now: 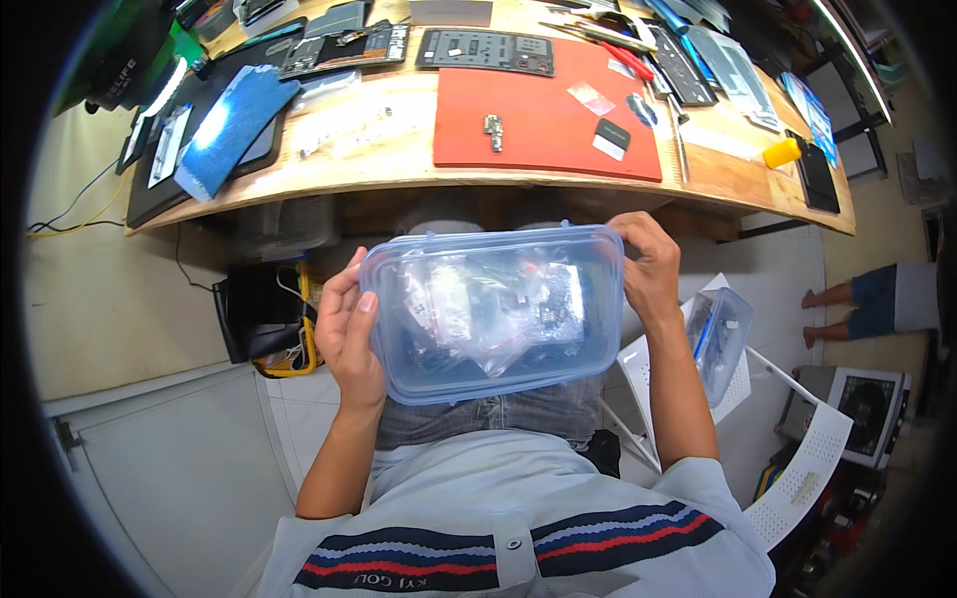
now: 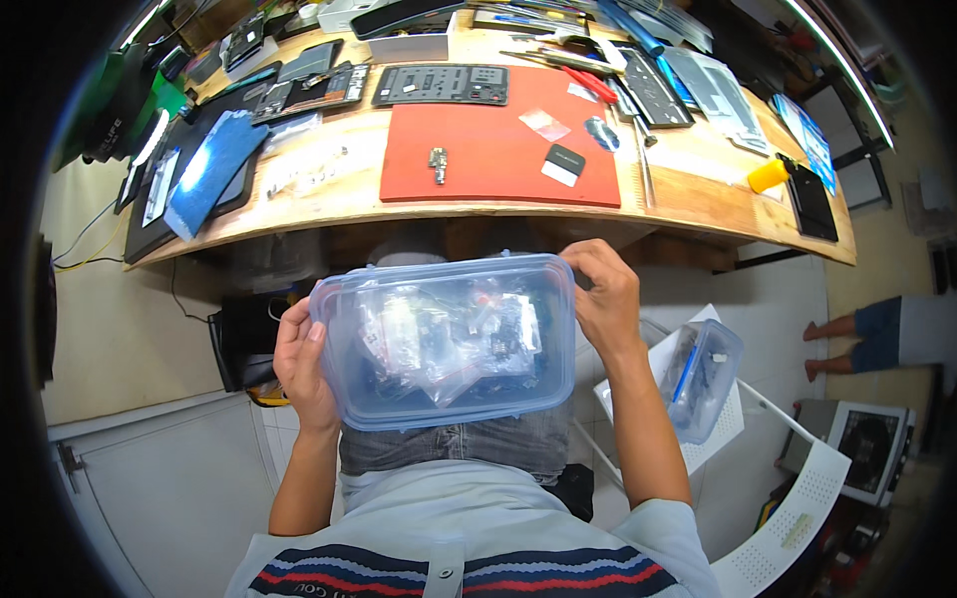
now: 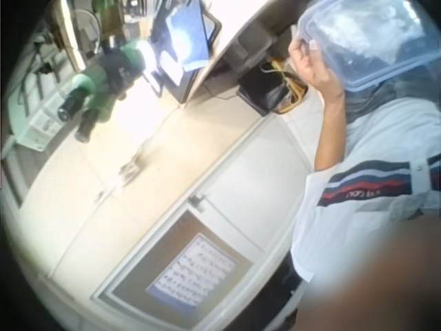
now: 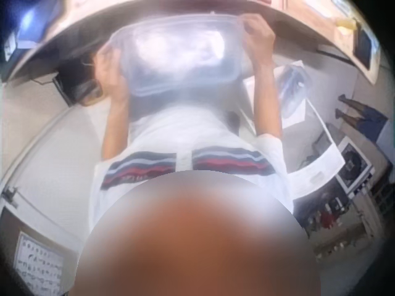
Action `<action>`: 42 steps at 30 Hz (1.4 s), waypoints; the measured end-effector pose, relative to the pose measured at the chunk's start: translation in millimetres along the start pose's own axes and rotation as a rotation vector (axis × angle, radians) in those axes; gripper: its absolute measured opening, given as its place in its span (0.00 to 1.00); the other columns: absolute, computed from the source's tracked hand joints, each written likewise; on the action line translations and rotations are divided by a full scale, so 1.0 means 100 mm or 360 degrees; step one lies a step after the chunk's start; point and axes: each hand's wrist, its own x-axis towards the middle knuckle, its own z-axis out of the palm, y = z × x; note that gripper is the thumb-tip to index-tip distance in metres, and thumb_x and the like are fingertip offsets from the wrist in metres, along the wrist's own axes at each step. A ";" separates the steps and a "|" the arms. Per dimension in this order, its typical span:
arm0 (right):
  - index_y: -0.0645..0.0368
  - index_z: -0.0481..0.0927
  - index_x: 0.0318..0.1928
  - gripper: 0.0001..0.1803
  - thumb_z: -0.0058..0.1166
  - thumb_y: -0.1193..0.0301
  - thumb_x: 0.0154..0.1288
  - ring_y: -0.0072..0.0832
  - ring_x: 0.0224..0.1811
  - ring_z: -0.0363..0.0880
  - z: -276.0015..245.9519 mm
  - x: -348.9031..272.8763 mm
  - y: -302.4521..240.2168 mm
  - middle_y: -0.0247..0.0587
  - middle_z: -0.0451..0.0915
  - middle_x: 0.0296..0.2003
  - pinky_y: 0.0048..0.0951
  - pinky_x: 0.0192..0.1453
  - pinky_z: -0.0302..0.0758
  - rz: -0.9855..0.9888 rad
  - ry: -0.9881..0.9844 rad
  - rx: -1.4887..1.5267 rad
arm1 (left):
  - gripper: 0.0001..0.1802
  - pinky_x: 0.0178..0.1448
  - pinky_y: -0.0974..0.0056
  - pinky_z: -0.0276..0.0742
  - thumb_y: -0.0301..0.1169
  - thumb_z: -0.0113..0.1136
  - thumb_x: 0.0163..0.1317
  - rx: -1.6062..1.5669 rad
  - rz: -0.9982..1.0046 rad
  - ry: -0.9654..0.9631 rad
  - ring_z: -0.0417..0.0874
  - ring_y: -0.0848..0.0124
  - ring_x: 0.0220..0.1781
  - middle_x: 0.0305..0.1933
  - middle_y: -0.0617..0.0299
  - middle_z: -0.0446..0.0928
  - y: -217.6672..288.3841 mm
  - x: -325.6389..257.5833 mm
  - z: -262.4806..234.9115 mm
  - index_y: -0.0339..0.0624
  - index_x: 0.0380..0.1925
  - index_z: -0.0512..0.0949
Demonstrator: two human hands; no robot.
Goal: The person sorts through a container of electronic components, selects a small circuit board, and then uses their fingers to carefully manipulate and attach a tiny component to it on a red work mat.
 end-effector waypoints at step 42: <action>0.68 0.92 0.44 0.15 0.68 0.65 0.77 0.13 0.26 0.77 -0.10 -0.21 -0.17 0.30 0.86 0.29 0.21 0.29 0.71 0.1152 0.0148 0.0596 | 0.33 0.89 0.46 0.49 0.32 0.67 0.75 0.1073 -0.0009 -0.0327 0.53 0.43 0.91 0.85 0.33 0.63 0.21 0.24 0.18 0.26 0.74 0.74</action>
